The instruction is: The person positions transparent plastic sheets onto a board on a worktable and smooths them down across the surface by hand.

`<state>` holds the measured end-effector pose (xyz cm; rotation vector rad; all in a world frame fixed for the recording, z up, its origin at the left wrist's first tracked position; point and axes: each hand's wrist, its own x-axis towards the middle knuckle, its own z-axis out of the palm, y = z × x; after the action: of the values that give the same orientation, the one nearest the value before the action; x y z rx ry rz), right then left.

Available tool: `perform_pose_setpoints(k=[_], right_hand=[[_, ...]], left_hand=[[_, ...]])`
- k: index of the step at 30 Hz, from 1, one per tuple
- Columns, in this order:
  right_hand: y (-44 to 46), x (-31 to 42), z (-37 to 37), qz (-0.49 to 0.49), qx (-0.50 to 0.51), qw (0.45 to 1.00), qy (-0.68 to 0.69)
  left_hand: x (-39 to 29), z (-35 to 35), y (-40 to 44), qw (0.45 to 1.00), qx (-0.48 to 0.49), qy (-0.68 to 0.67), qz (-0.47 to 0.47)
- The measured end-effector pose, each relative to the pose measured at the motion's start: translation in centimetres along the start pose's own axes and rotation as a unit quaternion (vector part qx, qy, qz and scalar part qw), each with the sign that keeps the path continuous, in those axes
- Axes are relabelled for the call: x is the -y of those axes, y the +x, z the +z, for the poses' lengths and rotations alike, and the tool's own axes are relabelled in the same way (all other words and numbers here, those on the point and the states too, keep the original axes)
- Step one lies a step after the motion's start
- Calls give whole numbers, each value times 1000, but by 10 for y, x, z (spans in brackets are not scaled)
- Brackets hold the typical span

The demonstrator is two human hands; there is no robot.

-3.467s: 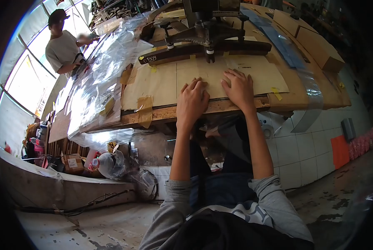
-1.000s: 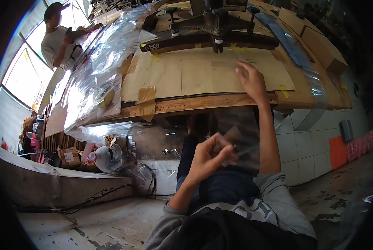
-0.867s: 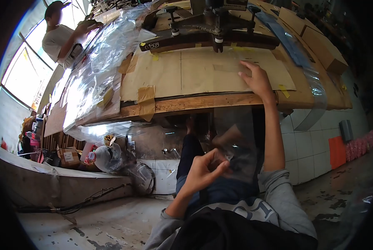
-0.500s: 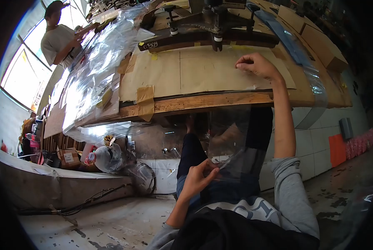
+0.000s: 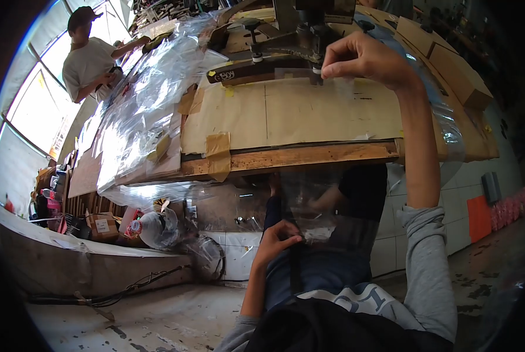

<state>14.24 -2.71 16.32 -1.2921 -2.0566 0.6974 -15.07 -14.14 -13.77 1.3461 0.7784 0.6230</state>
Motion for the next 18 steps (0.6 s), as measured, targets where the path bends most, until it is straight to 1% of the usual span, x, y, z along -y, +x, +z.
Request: perform_pose_setpoints(k=[1,4,5,7,8,9,10,12,13,15,16,18], right_hand=[[5,8,-1,3,18,1000,-20],[24,21,0,-16,32,999,-16],[28,28,-2,-24,23,999,-42],[38,34,-5,-21,4,999,-39],[43,36,-9,-19,-5,999,-37],[50,37,-21,28,11,998,-55],[53,38,-24,8,-6,1000,-28],[54,41,-28,-31,-42,998,28],[54,47,-31,0,-61,998,26],[57,46,-39,-18,-83,995,44],[57,48,-41,-27,-94,994,52],[53,53,-44,-18,-114,993,15]], left_hand=[[1,-1,2,1000,20,9,0],[17,-3,9,997,43,59,31],[22,-4,12,996,41,70,46],[29,-5,18,992,36,92,76],[32,-5,21,992,24,83,89],[35,-5,24,992,12,75,101],[40,-5,28,991,0,66,115],[63,-6,40,996,-43,17,82],[74,-8,45,996,-64,-8,65],[87,-13,58,992,-98,26,80],[81,-13,63,989,-115,43,88],[69,-8,67,987,-126,72,66]])
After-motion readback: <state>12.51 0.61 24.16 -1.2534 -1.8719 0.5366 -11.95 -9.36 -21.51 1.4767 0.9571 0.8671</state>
